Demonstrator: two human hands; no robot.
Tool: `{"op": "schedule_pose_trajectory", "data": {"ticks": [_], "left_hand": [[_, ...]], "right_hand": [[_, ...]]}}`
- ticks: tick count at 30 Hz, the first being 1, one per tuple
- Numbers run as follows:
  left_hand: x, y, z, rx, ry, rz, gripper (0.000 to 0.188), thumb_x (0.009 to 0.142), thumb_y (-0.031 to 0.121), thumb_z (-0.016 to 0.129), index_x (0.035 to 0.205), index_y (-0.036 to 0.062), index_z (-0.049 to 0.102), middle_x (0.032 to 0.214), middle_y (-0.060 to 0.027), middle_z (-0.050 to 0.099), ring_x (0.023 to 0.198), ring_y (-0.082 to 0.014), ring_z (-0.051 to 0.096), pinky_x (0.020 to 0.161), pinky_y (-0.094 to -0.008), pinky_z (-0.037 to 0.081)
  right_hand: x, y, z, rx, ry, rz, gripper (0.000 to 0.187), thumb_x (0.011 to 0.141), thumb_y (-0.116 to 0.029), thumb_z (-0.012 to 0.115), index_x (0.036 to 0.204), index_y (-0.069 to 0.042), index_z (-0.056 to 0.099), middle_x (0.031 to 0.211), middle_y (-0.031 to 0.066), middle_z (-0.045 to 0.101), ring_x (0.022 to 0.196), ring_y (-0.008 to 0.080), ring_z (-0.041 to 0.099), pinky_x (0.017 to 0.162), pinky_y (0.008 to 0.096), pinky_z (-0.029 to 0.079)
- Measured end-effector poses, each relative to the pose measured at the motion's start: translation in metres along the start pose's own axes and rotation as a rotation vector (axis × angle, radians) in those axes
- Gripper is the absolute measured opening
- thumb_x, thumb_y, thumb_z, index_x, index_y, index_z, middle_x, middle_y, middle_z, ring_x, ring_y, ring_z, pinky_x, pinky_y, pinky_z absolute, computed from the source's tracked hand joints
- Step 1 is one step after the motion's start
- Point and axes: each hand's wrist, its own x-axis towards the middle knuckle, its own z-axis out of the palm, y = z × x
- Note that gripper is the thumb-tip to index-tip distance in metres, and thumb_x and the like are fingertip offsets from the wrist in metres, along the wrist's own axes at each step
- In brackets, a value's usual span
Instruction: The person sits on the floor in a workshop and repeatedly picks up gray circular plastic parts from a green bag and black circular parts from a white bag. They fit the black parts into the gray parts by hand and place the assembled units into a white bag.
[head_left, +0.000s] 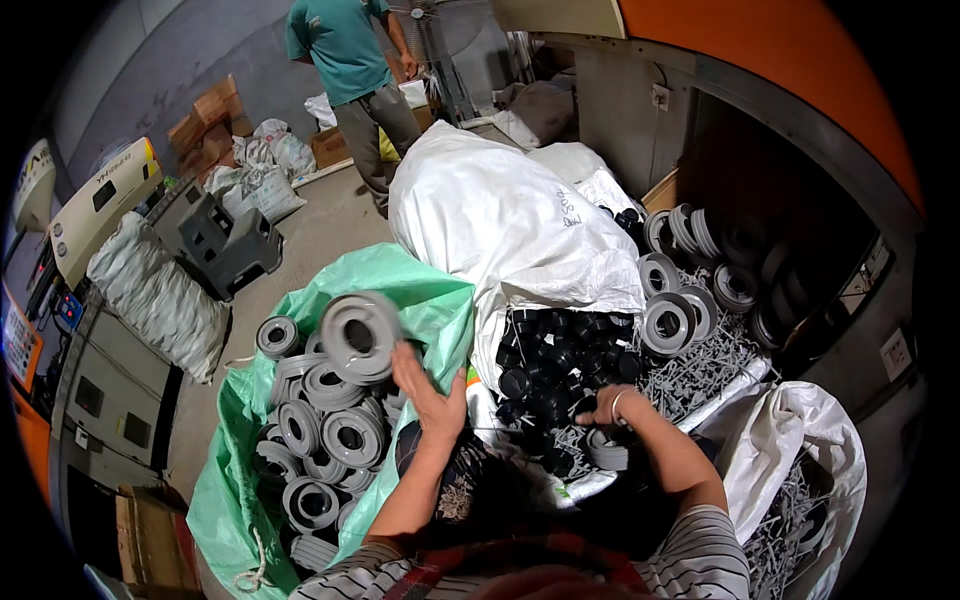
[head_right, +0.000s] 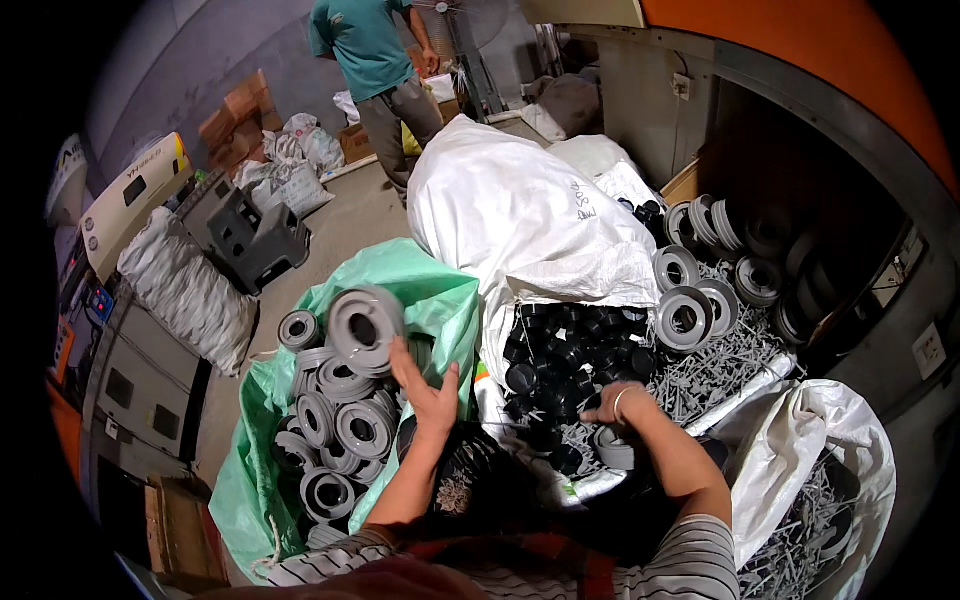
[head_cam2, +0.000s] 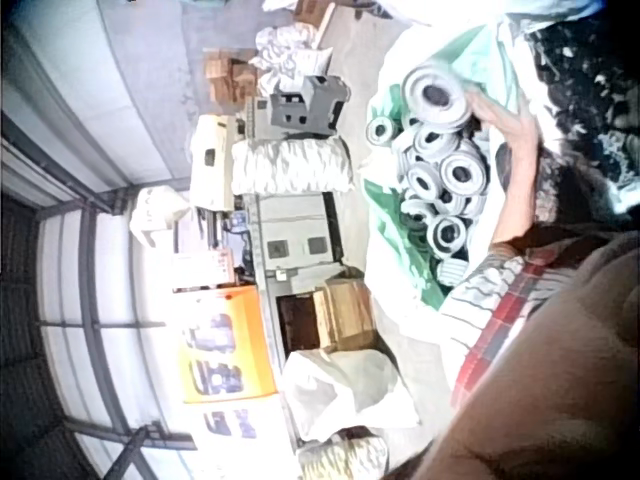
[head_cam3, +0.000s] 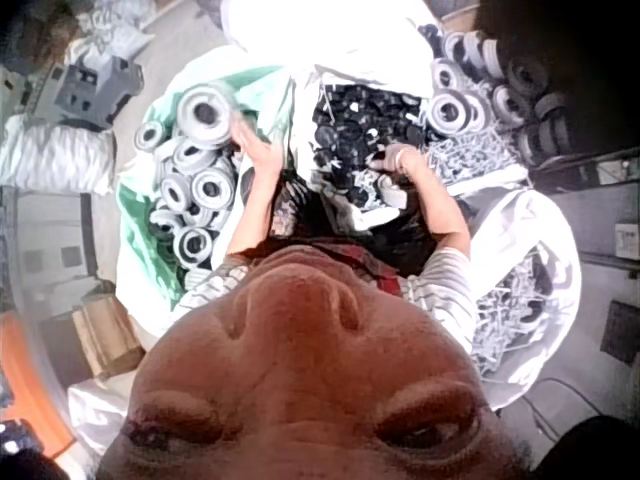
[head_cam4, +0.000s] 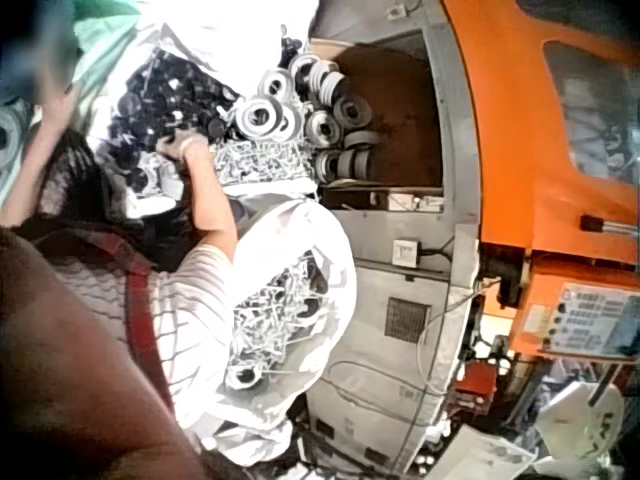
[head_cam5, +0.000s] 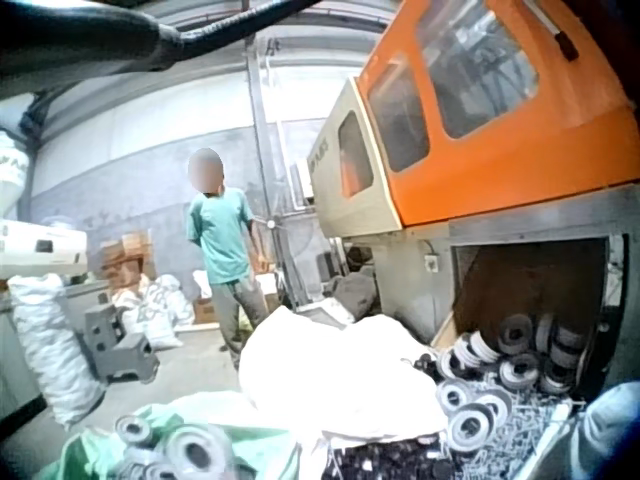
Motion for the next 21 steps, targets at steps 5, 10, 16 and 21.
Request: {"op": "schedule_pose_trajectory", "data": {"ticks": [5,10,16,21], "left_hand": [[-0.041,-0.023,0.036,-0.198,-0.352,-0.128,0.047,0.074,0.015,0.067,0.116,-0.0012,0.055,0.132,-0.0221,0.044,0.125,-0.0377,0.038,0.103,-0.043,0.03],[-0.05,-0.026,0.046,-0.246,-0.482,-0.067,0.042,0.074,0.018,0.067,0.111,-0.0006,0.058,0.123,-0.0227,0.053,0.114,-0.0375,0.051,0.097,-0.0401,0.04],[-0.061,-0.02,0.047,-0.477,-0.734,-0.422,0.038,0.078,0.018,0.066,0.108,-0.0023,0.058,0.11,-0.0195,0.059,0.1,-0.0325,0.058,0.09,-0.0376,0.044],[-0.076,-0.029,0.07,-0.35,-0.515,-0.181,0.05,0.083,0.026,0.062,0.119,-0.006,0.048,0.115,-0.0191,0.055,0.104,-0.0268,0.055,0.093,-0.0341,0.041]], "right_hand": [[0.043,-0.016,0.058,-0.275,-0.226,-0.192,0.074,0.071,-0.063,0.06,0.11,-0.001,0.063,0.121,0.0148,0.058,0.11,0.0283,0.056,0.092,0.0413,0.045],[0.06,-0.005,0.066,-0.186,-0.053,-0.022,0.042,0.07,-0.032,0.067,0.104,-0.007,0.066,0.114,0.013,0.062,0.107,0.0283,0.059,0.087,0.0385,0.049],[0.035,0.005,0.01,0.292,0.411,0.05,0.045,0.064,-0.023,0.072,0.104,-0.003,0.064,0.104,0.0181,0.064,0.096,0.0304,0.063,0.082,0.0348,0.051],[0.002,-0.001,-0.022,1.459,0.698,-0.55,0.034,0.074,-0.002,0.06,0.108,0.004,0.057,0.097,0.0088,0.064,0.084,0.0146,0.061,0.078,0.0262,0.049]]}}
